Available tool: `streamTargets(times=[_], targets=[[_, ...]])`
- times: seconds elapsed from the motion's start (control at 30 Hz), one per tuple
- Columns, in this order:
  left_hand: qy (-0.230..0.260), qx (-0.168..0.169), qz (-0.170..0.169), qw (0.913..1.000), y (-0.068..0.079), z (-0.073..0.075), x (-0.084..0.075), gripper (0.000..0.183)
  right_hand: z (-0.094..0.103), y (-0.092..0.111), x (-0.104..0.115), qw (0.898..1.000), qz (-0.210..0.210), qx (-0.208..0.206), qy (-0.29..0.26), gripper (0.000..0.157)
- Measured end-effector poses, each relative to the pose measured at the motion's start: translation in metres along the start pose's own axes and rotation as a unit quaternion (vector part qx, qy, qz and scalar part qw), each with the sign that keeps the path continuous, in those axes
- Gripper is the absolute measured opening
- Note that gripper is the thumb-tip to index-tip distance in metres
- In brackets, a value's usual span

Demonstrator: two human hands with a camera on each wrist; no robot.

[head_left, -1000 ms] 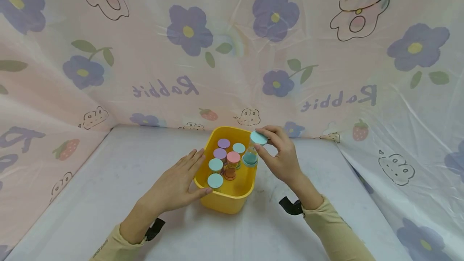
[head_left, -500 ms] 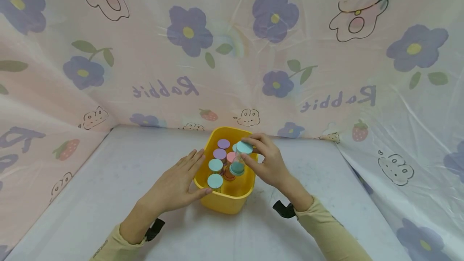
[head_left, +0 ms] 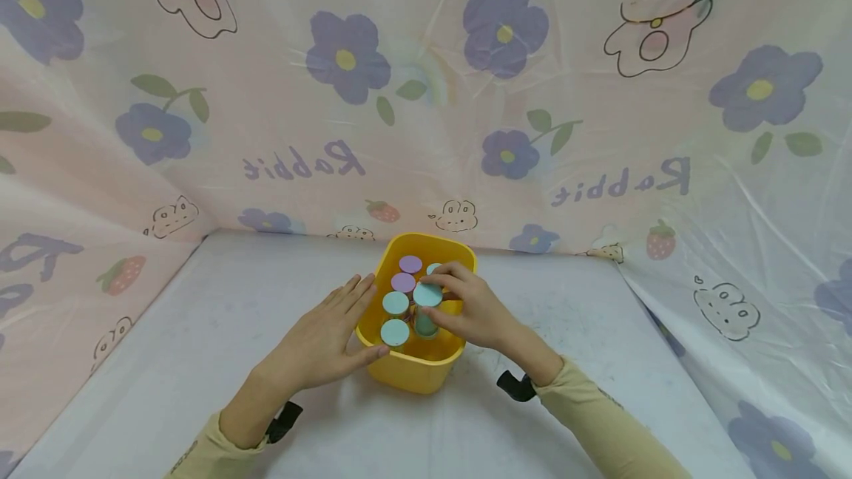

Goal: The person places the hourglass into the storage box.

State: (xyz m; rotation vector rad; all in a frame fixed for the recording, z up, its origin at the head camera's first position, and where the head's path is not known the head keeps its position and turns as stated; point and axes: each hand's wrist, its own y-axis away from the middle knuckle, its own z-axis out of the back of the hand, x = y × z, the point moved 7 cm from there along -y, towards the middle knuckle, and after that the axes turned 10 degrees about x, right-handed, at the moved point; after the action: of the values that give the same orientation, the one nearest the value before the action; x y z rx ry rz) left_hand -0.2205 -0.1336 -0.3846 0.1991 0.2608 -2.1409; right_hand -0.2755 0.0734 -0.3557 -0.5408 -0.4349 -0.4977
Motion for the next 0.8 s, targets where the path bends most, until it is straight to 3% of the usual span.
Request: streamTargets(times=[0.4,0.8], targets=[[0.0,0.003,-0.002,1.0,0.0,0.0,-0.001,0.097,-0.008,-0.009,-0.003,0.994,-0.016,0.093,0.049,0.04],[-0.002,0.005,0.001,1.0,0.0,0.001,0.0,0.097,-0.014,-0.022,-0.008,0.976,-0.049,0.198,0.082,0.039]])
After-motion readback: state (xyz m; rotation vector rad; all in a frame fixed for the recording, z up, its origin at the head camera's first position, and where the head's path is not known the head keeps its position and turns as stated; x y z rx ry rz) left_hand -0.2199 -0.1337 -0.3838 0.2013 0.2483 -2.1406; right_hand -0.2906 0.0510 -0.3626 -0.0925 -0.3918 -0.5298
